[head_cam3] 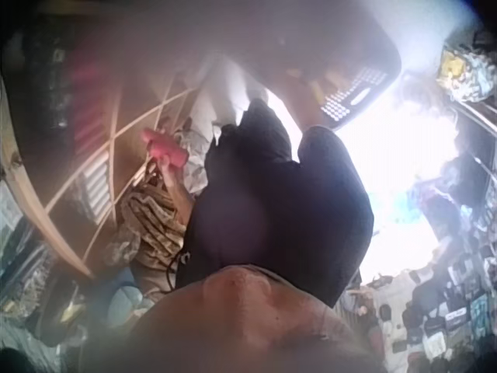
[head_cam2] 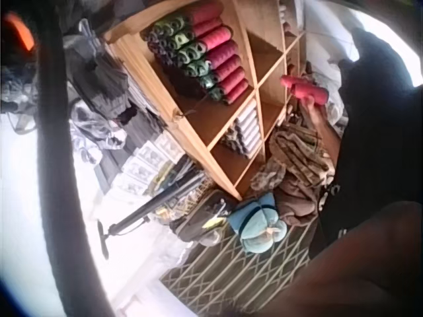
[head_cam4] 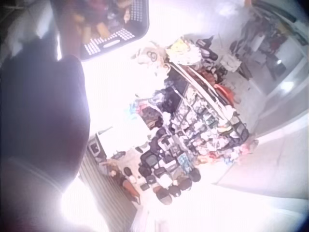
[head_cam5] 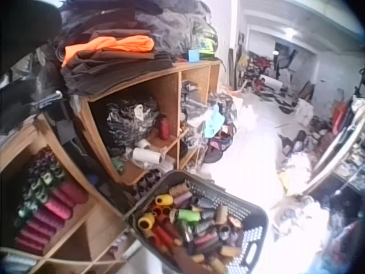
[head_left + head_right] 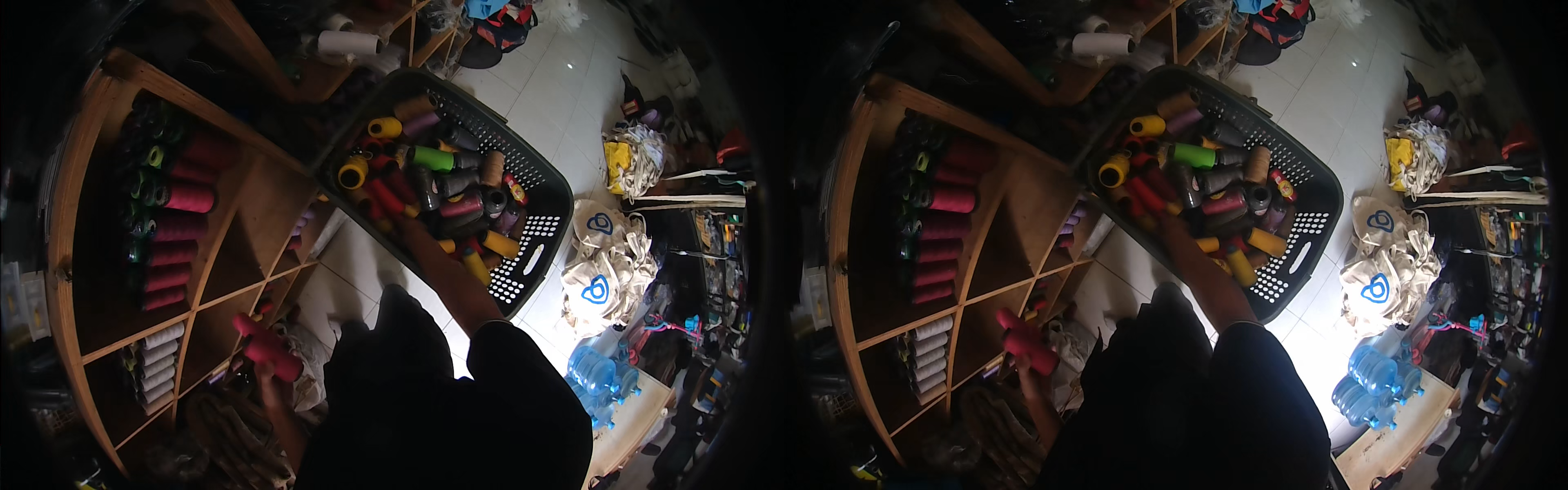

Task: The person repeatedly picks up thread spools from a black plastic basket and places them onto a wooden shelf. They handle spools of various colors, including white, pink, and yellow, arranging them in rows on the shelf.

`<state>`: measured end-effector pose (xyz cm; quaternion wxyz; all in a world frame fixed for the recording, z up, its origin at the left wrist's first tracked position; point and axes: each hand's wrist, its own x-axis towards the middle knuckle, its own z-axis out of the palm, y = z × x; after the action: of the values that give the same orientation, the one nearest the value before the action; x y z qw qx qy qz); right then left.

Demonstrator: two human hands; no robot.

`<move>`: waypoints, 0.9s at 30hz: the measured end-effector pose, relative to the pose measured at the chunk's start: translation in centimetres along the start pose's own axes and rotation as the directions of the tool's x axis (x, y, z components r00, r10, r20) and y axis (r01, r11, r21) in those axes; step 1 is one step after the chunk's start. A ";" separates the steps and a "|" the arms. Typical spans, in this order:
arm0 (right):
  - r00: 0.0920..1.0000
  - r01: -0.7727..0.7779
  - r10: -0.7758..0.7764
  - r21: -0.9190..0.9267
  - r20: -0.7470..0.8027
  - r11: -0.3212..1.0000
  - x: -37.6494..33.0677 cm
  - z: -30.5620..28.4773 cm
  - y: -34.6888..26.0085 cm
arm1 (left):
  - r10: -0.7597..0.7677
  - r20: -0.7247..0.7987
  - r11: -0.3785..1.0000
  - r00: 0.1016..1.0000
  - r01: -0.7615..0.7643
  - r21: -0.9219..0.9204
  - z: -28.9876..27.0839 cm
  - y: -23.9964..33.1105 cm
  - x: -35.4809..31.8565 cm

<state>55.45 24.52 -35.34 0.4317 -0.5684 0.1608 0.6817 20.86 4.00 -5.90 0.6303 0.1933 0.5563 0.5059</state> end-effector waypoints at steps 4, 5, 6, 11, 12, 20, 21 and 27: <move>0.996 0.059 -0.058 0.005 -0.068 0.998 -0.1 0.2 0.0 | 0.052 -0.104 0.999 0.993 -0.052 0.010 -0.2 -0.4 -0.5; 0.993 0.075 -0.075 0.004 -0.087 0.997 -0.2 0.1 0.0 | 0.056 -0.110 0.998 0.992 -0.052 0.031 -0.1 -0.3 -0.7; 0.991 0.091 -0.091 0.001 -0.101 0.996 -0.3 0.0 0.1 | 0.059 -0.113 0.997 0.992 -0.053 0.052 -0.1 -0.3 -0.7; 0.954 0.222 -0.246 -0.148 -0.171 0.964 -2.0 -1.3 0.4 | 0.073 -0.112 0.997 0.991 -0.071 0.021 -1.7 -0.8 -0.7; 0.939 0.235 -0.288 -0.263 -0.186 0.936 -2.9 -1.7 0.5 | 0.091 -0.126 0.996 0.988 -0.089 0.020 -1.6 -0.9 -0.6; 0.946 0.236 -0.321 -0.582 -0.044 0.778 -14.9 -3.9 -3.5 | 0.136 -0.050 0.986 0.989 -0.140 -0.088 -1.8 0.3 -0.7; 0.976 0.203 -0.217 -0.454 0.022 0.867 -15.9 -5.1 -4.2 | 0.137 -0.056 0.986 0.989 -0.142 -0.093 -2.0 0.4 -1.0; 0.901 0.248 -0.131 -0.245 0.413 0.937 -25.3 -4.3 -5.4 | 0.221 -0.084 0.970 0.972 -0.228 -0.085 -3.2 1.1 -2.3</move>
<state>61.88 14.35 -12.08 0.4312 -0.4914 -0.0875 0.7516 17.83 1.51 -4.82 0.5563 0.2063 0.5295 0.6063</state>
